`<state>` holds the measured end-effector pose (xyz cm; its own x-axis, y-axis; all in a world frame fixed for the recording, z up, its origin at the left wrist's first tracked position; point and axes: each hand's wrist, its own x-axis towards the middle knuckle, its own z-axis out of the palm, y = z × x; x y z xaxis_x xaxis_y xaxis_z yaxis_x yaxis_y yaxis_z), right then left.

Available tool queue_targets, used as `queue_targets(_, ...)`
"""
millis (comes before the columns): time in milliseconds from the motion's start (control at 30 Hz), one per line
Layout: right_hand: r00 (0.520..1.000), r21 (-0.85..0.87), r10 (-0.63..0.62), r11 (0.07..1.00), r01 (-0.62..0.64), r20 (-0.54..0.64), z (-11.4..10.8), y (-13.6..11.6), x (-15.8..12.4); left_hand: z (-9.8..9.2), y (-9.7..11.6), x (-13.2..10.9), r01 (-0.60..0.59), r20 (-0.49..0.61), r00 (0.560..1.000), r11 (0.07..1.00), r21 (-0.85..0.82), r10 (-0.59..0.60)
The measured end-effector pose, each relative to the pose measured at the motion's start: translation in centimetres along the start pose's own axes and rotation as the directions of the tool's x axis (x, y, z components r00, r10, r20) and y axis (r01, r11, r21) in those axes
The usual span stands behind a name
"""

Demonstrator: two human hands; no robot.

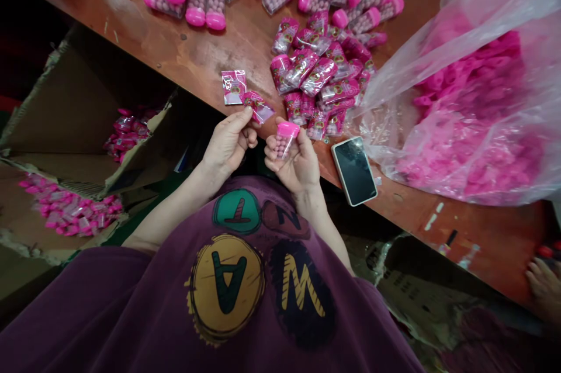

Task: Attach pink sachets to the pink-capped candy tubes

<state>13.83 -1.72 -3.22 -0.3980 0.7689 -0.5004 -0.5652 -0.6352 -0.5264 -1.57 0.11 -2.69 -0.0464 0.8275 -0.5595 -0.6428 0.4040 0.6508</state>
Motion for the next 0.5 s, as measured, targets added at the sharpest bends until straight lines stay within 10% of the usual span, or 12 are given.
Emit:
queue_targets(267, 0.999, 0.127, 0.034, 0.991, -0.031, -0.017, -0.1, -0.4, -0.3, -0.4, -0.2, 0.2, 0.033, 0.006, 0.999, 0.999, -0.037, -0.033)
queue_targets(500, 0.982, -0.059, -0.188, 0.981, 0.187, -0.016, -0.5, 0.6, -0.4, -1.0, -1.1, 0.5, 0.029, 0.074, 0.997, 0.996, -0.090, -0.022)
